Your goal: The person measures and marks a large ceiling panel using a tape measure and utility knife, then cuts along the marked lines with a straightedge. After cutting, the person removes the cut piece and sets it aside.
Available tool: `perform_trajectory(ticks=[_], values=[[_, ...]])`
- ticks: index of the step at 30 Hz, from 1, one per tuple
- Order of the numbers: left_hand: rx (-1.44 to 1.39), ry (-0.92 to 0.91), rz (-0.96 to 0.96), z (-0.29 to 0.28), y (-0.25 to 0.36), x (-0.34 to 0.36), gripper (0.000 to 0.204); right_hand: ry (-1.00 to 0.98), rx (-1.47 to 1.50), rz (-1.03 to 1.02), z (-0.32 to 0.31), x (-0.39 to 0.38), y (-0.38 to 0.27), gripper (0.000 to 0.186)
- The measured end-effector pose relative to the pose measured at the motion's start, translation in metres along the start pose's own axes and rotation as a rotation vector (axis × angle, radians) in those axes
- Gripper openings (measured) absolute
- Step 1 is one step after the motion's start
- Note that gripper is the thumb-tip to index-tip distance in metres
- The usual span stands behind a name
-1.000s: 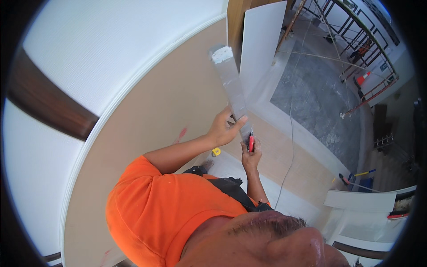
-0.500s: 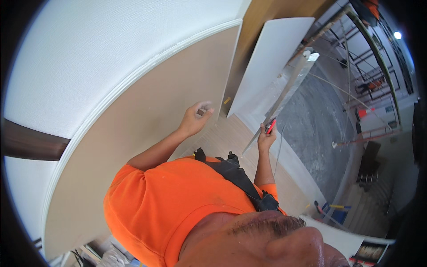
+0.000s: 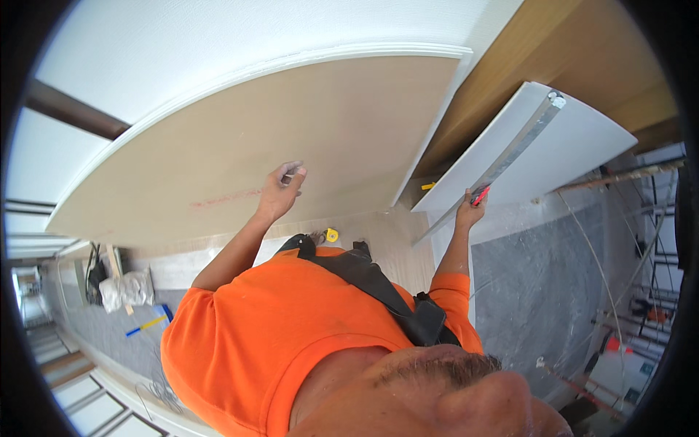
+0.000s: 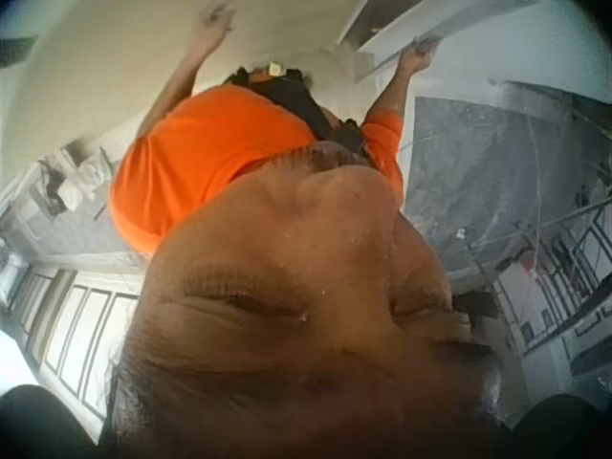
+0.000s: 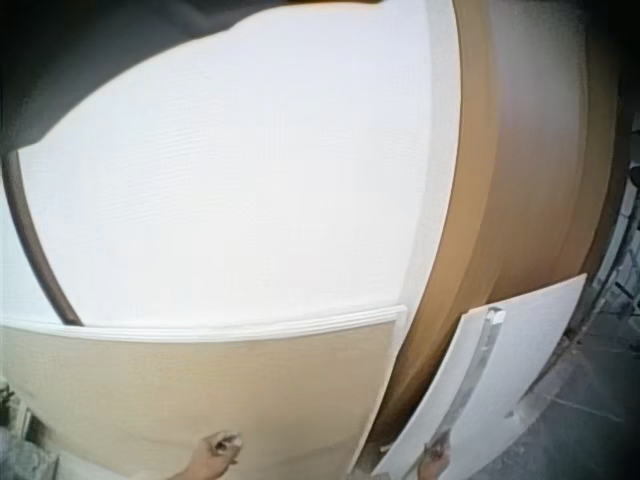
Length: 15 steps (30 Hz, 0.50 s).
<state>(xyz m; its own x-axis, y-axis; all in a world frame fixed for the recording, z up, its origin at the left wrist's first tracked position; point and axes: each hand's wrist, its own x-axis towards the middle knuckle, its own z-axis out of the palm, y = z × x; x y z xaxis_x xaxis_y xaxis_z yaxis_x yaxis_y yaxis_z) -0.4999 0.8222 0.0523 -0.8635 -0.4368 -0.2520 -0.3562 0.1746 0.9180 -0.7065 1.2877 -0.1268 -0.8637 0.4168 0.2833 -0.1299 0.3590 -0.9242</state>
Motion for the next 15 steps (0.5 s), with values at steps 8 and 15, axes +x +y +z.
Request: perform_trajectory(ticks=[8, 15], values=[[0.016, 0.24, -0.057, 0.002, 0.003, -0.065, 0.05, -0.024, -0.215, -0.082, 0.024, 0.069, 0.072, 0.04], [0.197, 0.508, -0.1, -0.036, 0.007, -0.104, 0.053, -0.024, -0.14, -0.06, 0.024, 0.073, 0.055, 0.065]])
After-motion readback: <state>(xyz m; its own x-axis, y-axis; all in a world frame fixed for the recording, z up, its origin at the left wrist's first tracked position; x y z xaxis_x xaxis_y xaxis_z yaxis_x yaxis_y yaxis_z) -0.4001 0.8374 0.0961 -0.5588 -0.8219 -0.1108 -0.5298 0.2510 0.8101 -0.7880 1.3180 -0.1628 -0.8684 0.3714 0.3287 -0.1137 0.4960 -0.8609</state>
